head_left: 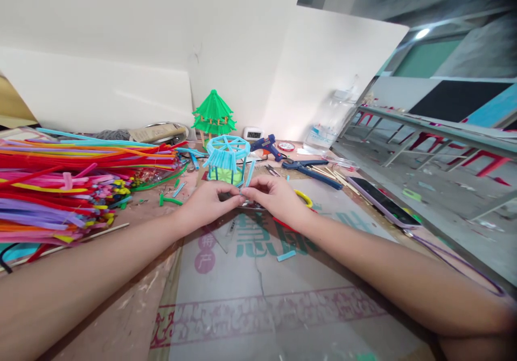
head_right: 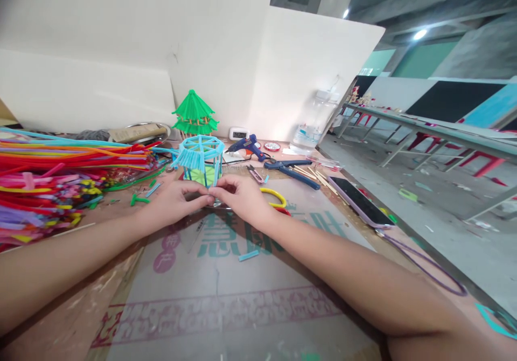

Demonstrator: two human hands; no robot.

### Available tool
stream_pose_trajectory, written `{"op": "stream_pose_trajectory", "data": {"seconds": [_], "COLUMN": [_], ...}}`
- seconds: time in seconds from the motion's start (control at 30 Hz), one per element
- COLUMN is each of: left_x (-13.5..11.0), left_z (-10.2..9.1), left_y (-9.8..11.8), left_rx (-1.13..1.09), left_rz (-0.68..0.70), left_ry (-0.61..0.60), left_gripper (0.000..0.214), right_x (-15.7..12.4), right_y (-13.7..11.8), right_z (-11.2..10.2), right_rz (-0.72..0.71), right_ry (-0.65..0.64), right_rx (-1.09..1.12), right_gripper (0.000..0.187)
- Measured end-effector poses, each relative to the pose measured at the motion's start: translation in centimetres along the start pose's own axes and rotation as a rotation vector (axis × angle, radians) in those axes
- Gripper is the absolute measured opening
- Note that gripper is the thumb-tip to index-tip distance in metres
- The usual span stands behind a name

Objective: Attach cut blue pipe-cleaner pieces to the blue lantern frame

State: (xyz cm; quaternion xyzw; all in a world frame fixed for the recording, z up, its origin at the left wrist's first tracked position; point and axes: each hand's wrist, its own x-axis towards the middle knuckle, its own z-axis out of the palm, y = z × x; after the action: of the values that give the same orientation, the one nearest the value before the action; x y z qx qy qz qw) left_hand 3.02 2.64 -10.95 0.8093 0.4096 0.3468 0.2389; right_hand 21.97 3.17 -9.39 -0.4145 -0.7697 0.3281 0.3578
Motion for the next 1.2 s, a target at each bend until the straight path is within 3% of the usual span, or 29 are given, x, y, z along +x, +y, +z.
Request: {"op": "stream_pose_trajectory", "data": {"seconds": [0.17, 0.3, 0.4, 0.53, 0.6, 0.67, 0.83, 1.2], "left_x": [-0.1, 0.0, 0.1, 0.2, 0.2, 0.3, 0.5, 0.5], "left_z": [-0.3, -0.2, -0.1, -0.2, -0.3, -0.4, -0.6, 0.0], "left_y": [0.4, -0.1, -0.2, 0.3, 0.6, 0.6, 0.3, -0.6], "left_rx": [-0.039, -0.130, -0.187, -0.160, -0.158, -0.183, -0.313, -0.334], "left_rz": [-0.089, -0.155, -0.171, -0.156, -0.170, -0.198, -0.249, -0.235], "left_ry": [-0.013, -0.036, -0.041, -0.042, -0.018, -0.005, -0.042, -0.097], "left_gripper": [0.028, 0.032, 0.032, 0.030, 0.029, 0.029, 0.027, 0.032], "right_x": [0.3, 0.1, -0.6, -1.5, -1.6, -1.4, -0.5, -0.6], "right_y": [-0.3, -1.6, -2.4, -1.8, -0.9, -0.1, 0.7, 0.6], "right_z": [-2.4, -5.5, -6.3, -4.5, -3.2, -2.2, -1.0, 0.2], "right_rz": [-0.057, -0.082, -0.082, -0.136, -0.190, -0.289, -0.571, -0.656], "right_ry": [-0.073, -0.266, -0.312, -0.173, -0.097, -0.064, -0.045, 0.066], "right_rx": [-0.152, -0.410, -0.490, -0.446, -0.444, -0.501, -0.681, -0.727], "right_gripper": [0.019, 0.023, 0.022, 0.024, 0.035, 0.041, 0.038, 0.024]}}
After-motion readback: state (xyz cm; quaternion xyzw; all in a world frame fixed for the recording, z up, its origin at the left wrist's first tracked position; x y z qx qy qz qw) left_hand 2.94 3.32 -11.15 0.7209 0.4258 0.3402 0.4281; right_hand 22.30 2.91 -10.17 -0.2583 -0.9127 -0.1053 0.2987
